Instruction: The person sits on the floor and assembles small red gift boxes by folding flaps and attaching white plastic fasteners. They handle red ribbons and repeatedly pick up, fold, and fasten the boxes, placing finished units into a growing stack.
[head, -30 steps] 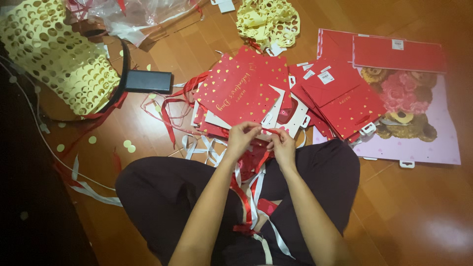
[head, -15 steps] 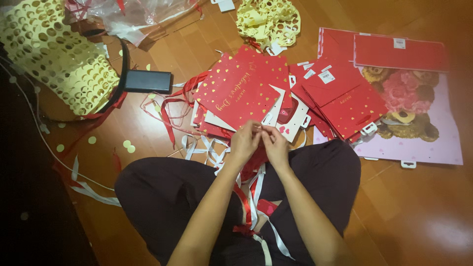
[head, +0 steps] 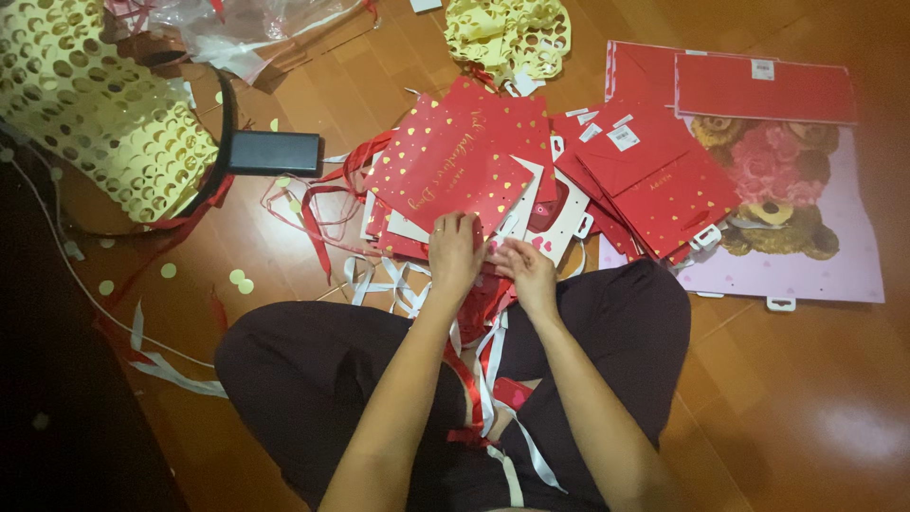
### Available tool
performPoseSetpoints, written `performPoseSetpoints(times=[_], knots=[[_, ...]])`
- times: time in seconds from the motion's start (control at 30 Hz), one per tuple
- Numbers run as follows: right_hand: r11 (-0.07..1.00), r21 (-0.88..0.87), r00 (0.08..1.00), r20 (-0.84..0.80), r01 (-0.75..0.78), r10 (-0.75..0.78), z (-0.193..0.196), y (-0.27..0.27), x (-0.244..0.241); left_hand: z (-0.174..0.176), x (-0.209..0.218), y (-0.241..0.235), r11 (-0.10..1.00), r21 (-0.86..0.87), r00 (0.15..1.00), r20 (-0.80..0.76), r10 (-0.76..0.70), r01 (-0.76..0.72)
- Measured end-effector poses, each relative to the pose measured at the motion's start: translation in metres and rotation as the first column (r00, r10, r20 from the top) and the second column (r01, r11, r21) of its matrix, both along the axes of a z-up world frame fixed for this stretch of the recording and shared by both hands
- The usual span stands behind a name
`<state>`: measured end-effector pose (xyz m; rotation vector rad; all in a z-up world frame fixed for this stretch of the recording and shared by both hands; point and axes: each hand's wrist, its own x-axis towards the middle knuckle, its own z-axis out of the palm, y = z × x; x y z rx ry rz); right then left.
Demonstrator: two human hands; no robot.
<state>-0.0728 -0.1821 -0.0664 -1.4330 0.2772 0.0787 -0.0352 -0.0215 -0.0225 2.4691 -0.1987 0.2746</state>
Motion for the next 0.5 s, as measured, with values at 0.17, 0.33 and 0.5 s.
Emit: performPoseSetpoints(times=[0.17, 0.33, 0.5], knots=[[0.987, -0.158, 0.999, -0.045, -0.005, -0.003, 0.007, 0.003, -0.002, -0.013, -0.004, 0.002, 0.978, -0.200, 0.998, 0.008, 0.066, -0.063], [0.951, -0.308, 0.996, 0.077, -0.013, 0.039, 0.010, 0.008, 0.012, -0.036, -0.001, 0.002, 0.927, -0.345, 0.981, -0.167, 0.098, -0.151], [0.796, -0.601, 0.959, 0.261, 0.070, 0.113, 0.024, 0.015, 0.028, -0.049, -0.002, 0.006, 0.807, -0.525, 0.939, -0.328, 0.102, -0.271]])
